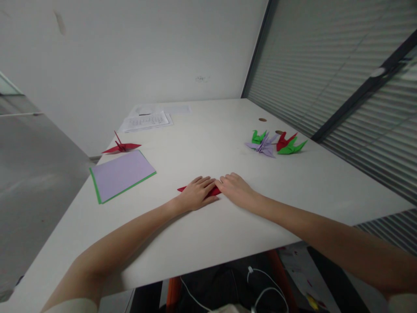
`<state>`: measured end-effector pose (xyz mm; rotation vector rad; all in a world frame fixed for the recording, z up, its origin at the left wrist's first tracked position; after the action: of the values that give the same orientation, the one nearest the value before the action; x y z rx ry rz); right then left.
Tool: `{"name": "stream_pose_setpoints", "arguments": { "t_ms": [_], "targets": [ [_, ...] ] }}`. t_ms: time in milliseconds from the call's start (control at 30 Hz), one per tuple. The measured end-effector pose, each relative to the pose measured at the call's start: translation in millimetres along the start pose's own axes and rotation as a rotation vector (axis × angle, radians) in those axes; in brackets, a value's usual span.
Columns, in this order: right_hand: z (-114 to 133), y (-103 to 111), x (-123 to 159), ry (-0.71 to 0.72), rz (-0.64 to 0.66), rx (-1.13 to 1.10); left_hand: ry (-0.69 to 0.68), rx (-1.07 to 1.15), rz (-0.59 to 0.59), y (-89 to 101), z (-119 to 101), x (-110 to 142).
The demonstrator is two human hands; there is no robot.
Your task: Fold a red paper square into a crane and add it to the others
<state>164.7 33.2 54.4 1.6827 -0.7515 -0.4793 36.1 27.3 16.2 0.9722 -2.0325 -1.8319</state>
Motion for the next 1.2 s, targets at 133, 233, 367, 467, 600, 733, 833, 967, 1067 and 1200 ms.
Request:
{"name": "stream_pose_setpoints", "arguments": {
  "t_ms": [133, 233, 367, 467, 600, 733, 833, 967, 1067, 1200],
  "targets": [
    [-15.9, -7.4, 5.3, -0.163, 0.027, -0.249, 0.035, 0.004, -0.001, -2.5, 2.0, 1.5],
    [-29.9, -17.0, 10.9, -0.217, 0.019, -0.538, 0.044, -0.008, 0.027, -5.6, 3.1, 1.9],
    [-41.0, -32.4, 14.2, -0.259, -0.001, -0.926, 0.071, -0.011, 0.052, -6.3, 3.3, 1.6],
    [-45.6, -41.5, 14.2, -0.323, -0.062, -1.143, 0.077, 0.006, 0.047, -5.3, 3.2, 1.9],
    [-47.2, -52.7, 16.6, -0.438, -0.108, -1.418, 0.088, 0.028, 0.022, -4.7, 3.1, 2.7],
    [-42.7, -59.4, 21.0, -0.544, -0.107, -1.618, 0.102, 0.023, -0.005, -1.2, 0.8, 2.7],
    [-41.9, -52.3, 21.9, -0.543, -0.205, -1.6, 0.137, 0.039, -0.023, 8.1, 1.6, 1.2],
    [-41.4, -31.8, 15.9, -0.406, -0.331, -1.508, 0.228, 0.191, -0.004, 24.3, 10.6, -3.1],
    [-37.8, -20.4, 7.4, -0.318, -0.382, -1.479, 0.213, 0.381, -0.048, 34.4, 14.4, -6.2],
    [-26.7, -17.3, -4.5, -0.223, -0.407, -1.498, 0.245, 0.641, -0.15, 37.4, 17.9, -7.0]
  ]
}}
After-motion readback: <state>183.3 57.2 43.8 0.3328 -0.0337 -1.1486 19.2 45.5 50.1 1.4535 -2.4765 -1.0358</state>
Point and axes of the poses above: each hand's wrist, its own x-axis away from the middle knuckle, its own y-axis out of the back of the hand, z = x × y, the point moved 4 cm from there along -x, towards the middle knuckle, and after that the axes turned 5 degrees about z, right-handed, at the moved point
